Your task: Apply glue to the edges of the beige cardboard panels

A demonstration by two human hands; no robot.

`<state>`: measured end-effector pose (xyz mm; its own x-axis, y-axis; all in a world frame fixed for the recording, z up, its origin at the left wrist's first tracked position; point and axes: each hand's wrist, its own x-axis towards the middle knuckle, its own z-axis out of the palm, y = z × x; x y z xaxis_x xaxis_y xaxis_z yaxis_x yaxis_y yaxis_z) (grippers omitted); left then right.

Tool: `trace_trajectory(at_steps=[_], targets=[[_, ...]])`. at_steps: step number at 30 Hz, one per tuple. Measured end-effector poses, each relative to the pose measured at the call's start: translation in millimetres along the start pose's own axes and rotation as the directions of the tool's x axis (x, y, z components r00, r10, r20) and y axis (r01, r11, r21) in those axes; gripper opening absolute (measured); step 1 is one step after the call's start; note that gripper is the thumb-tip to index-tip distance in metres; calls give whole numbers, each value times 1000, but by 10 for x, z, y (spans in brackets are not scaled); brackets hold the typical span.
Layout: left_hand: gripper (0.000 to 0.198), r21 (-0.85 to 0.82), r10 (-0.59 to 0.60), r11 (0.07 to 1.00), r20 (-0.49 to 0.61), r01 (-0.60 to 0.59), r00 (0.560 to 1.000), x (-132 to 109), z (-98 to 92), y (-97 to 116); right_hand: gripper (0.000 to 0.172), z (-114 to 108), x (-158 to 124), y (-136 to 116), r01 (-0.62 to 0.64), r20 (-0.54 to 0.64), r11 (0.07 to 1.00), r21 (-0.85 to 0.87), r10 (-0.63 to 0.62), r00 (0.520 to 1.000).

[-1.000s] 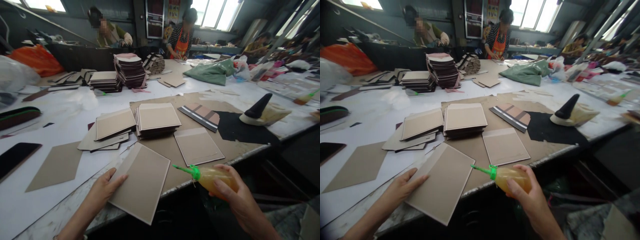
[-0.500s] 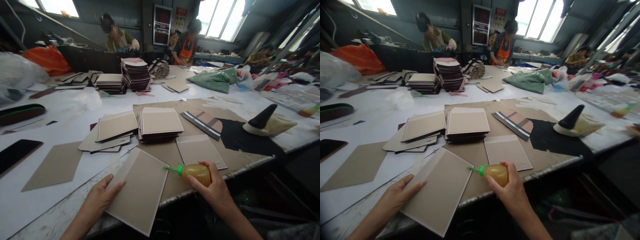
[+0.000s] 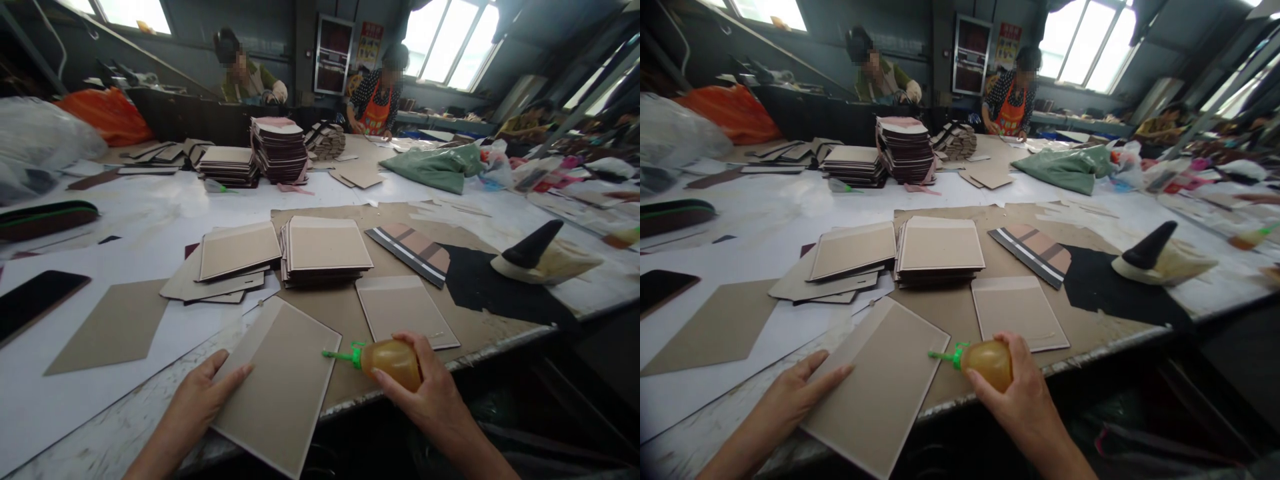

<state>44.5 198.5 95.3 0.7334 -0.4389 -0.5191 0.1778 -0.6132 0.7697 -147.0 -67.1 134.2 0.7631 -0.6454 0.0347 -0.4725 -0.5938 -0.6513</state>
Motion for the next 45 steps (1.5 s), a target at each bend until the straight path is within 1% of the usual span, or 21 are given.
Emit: trace_trajectory(at_steps=[1,3,5,7,9,11,14,15,17,20,22,25,26,28,30,33,36,38,41,43,45], targets=[[70,6,3,1000,-3,-3,1000,2,3,-1,49,-5,4,2,9,-7,1000,-14,-9,1000],[70,21,7,1000,-19,-7,1000,10,9,-5,49,-13,31,5,28,-56,999,-44,-30,998],[69,32,7,999,-42,-6,999,20,14,-8,48,-18,65,8,71,-110,995,-71,-78,991],[68,47,0,999,-57,2,998,24,17,1,47,-20,81,9,134,-125,986,-95,-145,982],[68,59,-3,998,-80,8,997,15,22,27,45,-20,60,10,184,-105,976,-116,-196,975],[68,44,-2,999,-98,6,995,-8,30,61,43,-19,-3,6,207,-75,970,-129,-217,973],[66,-30,10,999,-63,-12,998,-50,46,98,42,-14,-149,-21,250,-15,961,-121,-254,967],[65,-49,13,999,-47,-16,999,-61,50,103,41,-13,-199,-35,253,9,961,-111,-253,967],[62,-59,28,998,-58,-31,998,-76,55,106,41,-14,-274,-63,232,46,968,-92,-228,973],[58,-43,50,998,-86,-54,995,-81,56,100,42,-25,-274,-69,236,73,966,-104,-229,971],[56,-29,62,998,-86,-64,994,-69,54,83,42,-33,-194,-43,271,44,953,-139,-267,963],[55,-2,75,997,-108,-76,991,-32,54,25,42,-33,-41,8,265,-72,946,-186,-282,957],[55,9,75,997,-115,-74,991,-20,55,0,43,-29,-4,19,263,-93,945,-193,-284,954],[56,14,65,998,-127,-64,990,-3,58,-40,44,-22,30,27,266,-96,944,-193,-288,953],[57,0,59,998,-120,-60,991,-1,62,-53,43,-19,8,17,282,-80,943,-176,-299,951],[56,-26,66,997,-113,-70,991,-16,65,-24,41,-23,-86,-11,292,-21,943,-158,-299,954],[51,4,70,998,-122,-70,990,-27,64,2,42,-19,-199,-44,305,32,941,-144,-304,952],[49,28,73,997,-127,-70,989,-26,63,-3,42,-8,-274,-74,329,61,936,-123,-324,944],[47,32,82,996,-138,-78,987,-22,66,-19,41,0,-376,-128,332,110,938,-99,-321,941],[47,27,94,996,-138,-91,986,-25,67,-15,42,-5,-430,-160,363,137,927,-99,-348,927],[46,16,104,995,-140,-102,985,-34,69,3,44,-13,-466,-179,421,168,901,-103,-402,900]])
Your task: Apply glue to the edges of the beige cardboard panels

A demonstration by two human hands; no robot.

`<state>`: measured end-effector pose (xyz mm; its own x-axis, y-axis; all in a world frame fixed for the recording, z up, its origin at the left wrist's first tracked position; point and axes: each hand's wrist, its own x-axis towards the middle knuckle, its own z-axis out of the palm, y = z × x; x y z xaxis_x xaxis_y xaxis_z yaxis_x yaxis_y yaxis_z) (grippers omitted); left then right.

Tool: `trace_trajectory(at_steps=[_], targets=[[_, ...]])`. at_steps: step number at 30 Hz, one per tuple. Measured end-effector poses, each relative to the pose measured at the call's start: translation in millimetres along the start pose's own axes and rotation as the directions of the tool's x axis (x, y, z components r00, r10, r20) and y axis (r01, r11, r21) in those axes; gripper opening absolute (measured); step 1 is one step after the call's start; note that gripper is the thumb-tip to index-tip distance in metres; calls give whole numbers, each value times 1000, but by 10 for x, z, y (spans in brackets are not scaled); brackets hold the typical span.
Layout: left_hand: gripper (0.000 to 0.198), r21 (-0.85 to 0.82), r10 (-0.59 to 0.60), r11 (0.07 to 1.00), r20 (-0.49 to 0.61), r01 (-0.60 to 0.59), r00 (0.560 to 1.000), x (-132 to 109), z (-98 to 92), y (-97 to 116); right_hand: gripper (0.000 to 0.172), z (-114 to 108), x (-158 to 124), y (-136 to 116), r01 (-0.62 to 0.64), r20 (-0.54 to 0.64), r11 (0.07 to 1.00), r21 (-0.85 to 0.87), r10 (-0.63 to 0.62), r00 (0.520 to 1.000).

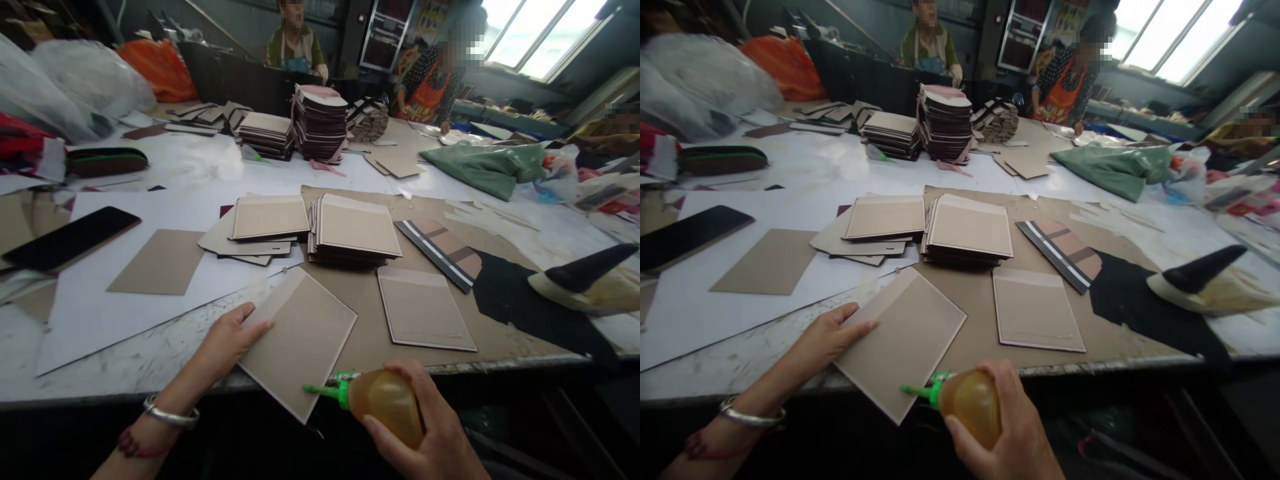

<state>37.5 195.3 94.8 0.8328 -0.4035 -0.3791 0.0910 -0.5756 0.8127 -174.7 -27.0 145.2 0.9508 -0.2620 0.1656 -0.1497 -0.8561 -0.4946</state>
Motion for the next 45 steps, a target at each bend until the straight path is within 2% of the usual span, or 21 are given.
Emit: trace_trajectory(at_steps=[6,15,21,24,30,38,41,45], targets=[[43,0,10,1000,-16,-10,1000,-22,-5,53,43,16,6,19,46,2,998,-42,-46,999],[42,22,-2,1000,7,2,1000,-24,-7,44,40,-39,190,91,-9,-148,995,-101,-6,989],[46,22,-26,999,14,25,1000,-15,-7,44,41,-29,59,-18,23,-20,999,-34,-24,1000],[45,16,-19,1000,10,19,1000,-16,-6,29,40,-12,31,-39,44,-14,999,17,-44,999],[46,19,-10,1000,-5,10,1000,-16,-4,18,36,-50,217,94,88,-159,984,-152,-113,981],[54,37,-36,999,-10,36,999,28,10,-30,38,-81,395,215,44,-263,973,-225,-104,959],[54,20,-38,999,0,38,999,22,12,-23,38,-77,321,182,48,-236,978,-201,-96,967],[51,15,-21,1000,-3,21,1000,10,9,-15,38,-33,112,47,37,-90,997,-62,-42,995]])
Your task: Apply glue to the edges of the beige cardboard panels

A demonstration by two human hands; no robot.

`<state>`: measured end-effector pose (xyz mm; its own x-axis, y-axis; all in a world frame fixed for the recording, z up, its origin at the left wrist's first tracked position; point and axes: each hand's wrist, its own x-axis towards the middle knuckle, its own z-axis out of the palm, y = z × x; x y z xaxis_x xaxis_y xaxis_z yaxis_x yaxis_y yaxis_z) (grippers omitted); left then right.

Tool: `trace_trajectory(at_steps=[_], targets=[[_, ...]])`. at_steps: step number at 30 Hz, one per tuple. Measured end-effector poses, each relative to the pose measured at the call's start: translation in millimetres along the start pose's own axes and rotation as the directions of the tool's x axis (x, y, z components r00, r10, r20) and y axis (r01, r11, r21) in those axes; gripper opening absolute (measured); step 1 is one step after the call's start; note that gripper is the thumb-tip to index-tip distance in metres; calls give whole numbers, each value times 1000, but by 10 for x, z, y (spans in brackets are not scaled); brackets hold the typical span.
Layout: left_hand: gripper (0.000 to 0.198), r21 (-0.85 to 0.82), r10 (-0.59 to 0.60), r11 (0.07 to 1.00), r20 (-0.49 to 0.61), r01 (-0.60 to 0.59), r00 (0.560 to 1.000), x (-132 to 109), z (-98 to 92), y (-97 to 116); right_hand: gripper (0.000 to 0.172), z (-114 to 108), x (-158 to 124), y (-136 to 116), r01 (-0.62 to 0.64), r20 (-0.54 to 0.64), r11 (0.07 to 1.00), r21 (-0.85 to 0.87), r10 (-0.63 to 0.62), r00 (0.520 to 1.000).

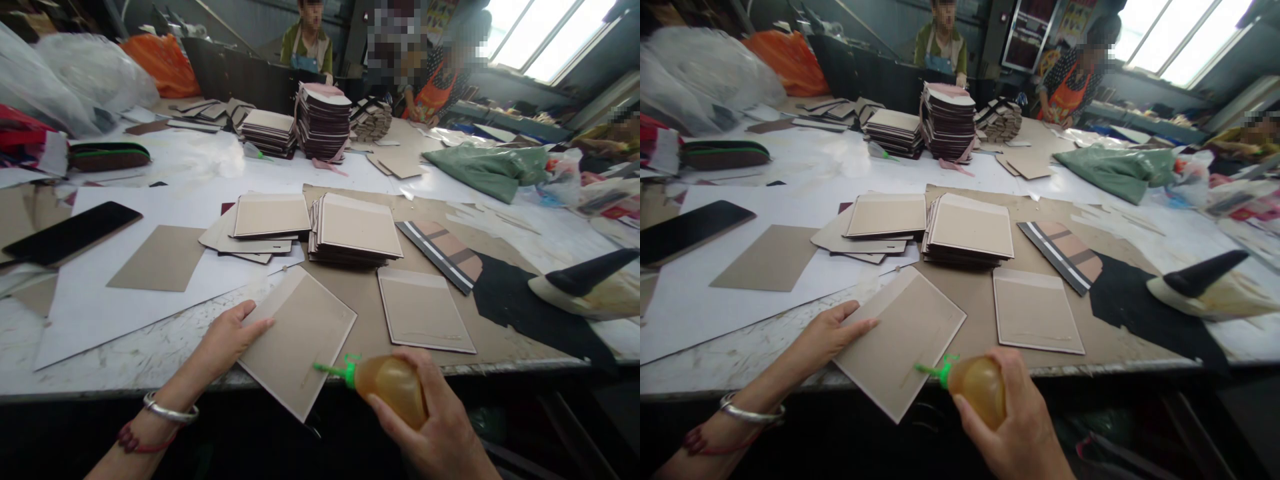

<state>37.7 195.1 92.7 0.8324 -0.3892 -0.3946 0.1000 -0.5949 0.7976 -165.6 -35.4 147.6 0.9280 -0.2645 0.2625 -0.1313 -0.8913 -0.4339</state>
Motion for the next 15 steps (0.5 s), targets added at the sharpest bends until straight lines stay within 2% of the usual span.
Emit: trace_trajectory(at_steps=[4,10,13,15], targets=[[50,-2,18,1000,-18,-18,1000,0,-5,1,42,10,-112,-62,-60,93,996,72,53,994],[49,11,-1,1000,-1,1,1000,-1,2,13,41,22,-58,-13,-73,27,996,50,71,997],[49,19,3,1000,-7,-3,1000,-11,3,4,39,46,-103,-113,-142,75,977,158,131,988],[49,27,15,1000,-26,-14,1000,-12,-1,0,38,44,-140,-197,-232,138,943,238,204,969]])
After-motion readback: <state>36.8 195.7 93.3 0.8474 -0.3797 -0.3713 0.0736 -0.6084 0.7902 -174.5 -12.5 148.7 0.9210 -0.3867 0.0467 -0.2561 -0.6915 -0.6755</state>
